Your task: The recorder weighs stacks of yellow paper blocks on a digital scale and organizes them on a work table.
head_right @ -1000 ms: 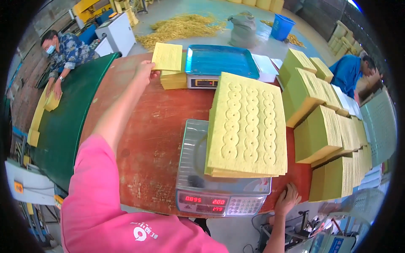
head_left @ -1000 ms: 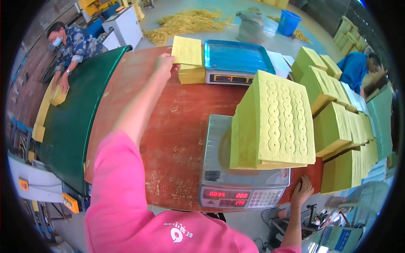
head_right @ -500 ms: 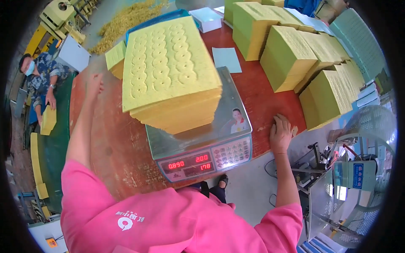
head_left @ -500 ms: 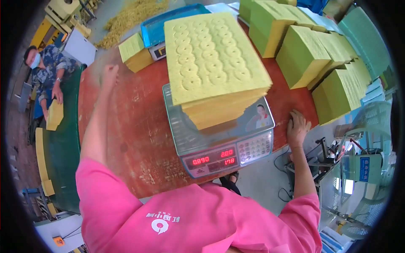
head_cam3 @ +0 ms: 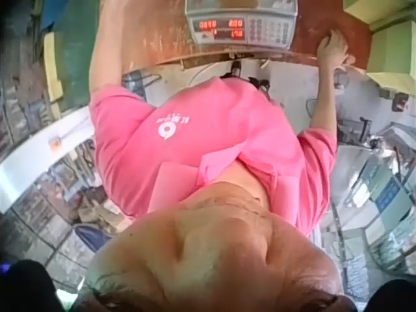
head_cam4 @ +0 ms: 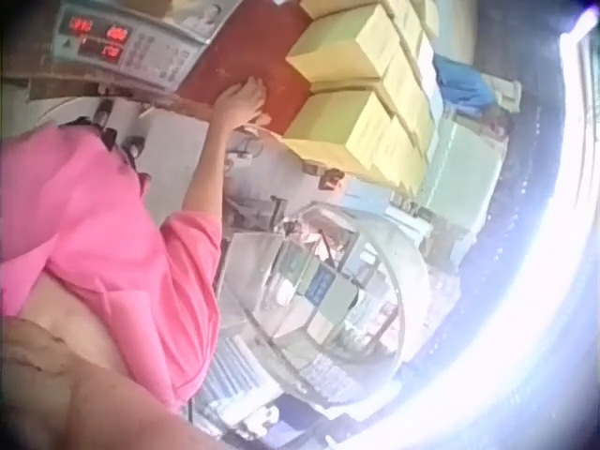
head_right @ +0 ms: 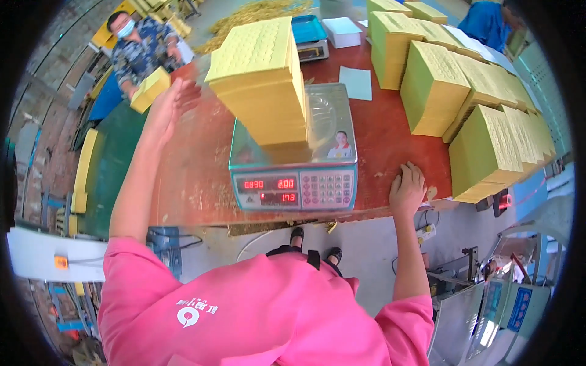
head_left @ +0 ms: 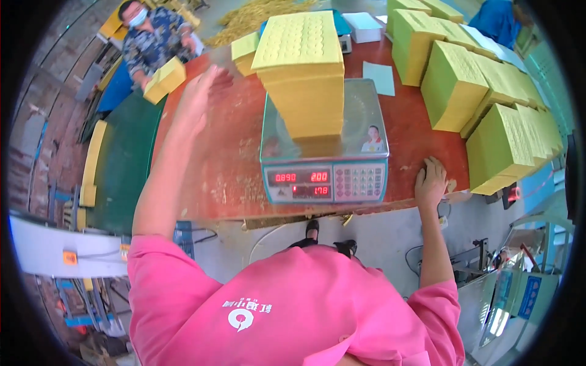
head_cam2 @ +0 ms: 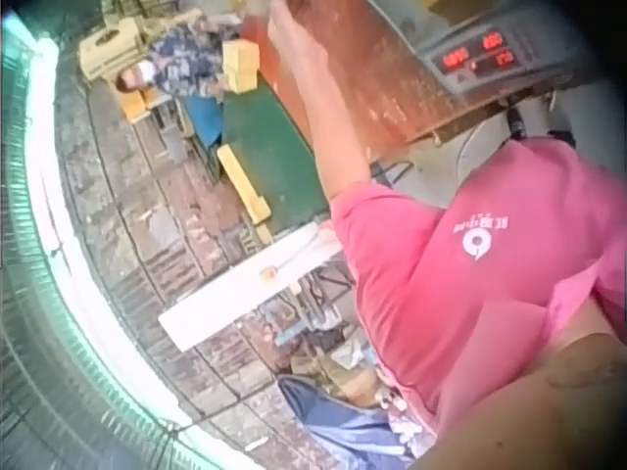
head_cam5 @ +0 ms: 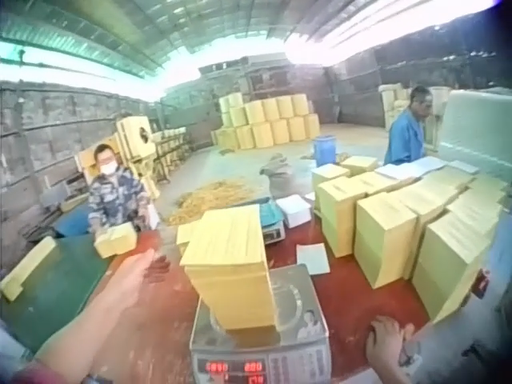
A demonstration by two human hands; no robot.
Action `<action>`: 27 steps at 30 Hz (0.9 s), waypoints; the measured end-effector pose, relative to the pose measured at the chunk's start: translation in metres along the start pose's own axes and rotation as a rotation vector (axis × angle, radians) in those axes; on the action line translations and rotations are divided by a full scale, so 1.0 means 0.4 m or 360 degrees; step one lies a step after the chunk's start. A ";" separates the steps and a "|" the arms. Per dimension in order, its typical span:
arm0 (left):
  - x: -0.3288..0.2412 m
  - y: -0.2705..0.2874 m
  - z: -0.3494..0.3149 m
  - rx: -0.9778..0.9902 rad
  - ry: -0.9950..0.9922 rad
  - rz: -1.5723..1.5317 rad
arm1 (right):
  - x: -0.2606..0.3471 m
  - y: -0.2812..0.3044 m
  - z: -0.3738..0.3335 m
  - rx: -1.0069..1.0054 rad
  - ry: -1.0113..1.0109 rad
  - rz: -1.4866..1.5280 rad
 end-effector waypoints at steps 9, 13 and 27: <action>-0.089 -0.268 -0.142 -0.0088 -0.0122 -0.0511 | -0.026 -0.014 -0.017 0.0057 0.0015 0.0033; -0.103 -0.303 -0.165 -0.0023 -0.0166 -0.0473 | -0.018 -0.009 -0.016 0.0010 0.0021 0.0066; -0.111 -0.339 -0.185 -0.0132 -0.0162 -0.0179 | -0.018 0.008 -0.012 0.0010 0.0021 0.0094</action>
Point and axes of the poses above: each hand's wrist, its own z-axis towards the middle knuckle, its own y-axis out of the back of the hand, x = y × z, the point moved 2 cm from there along z, towards the middle knuckle, and after that the axes turned 5 degrees about -z, right-handed, at the moved point
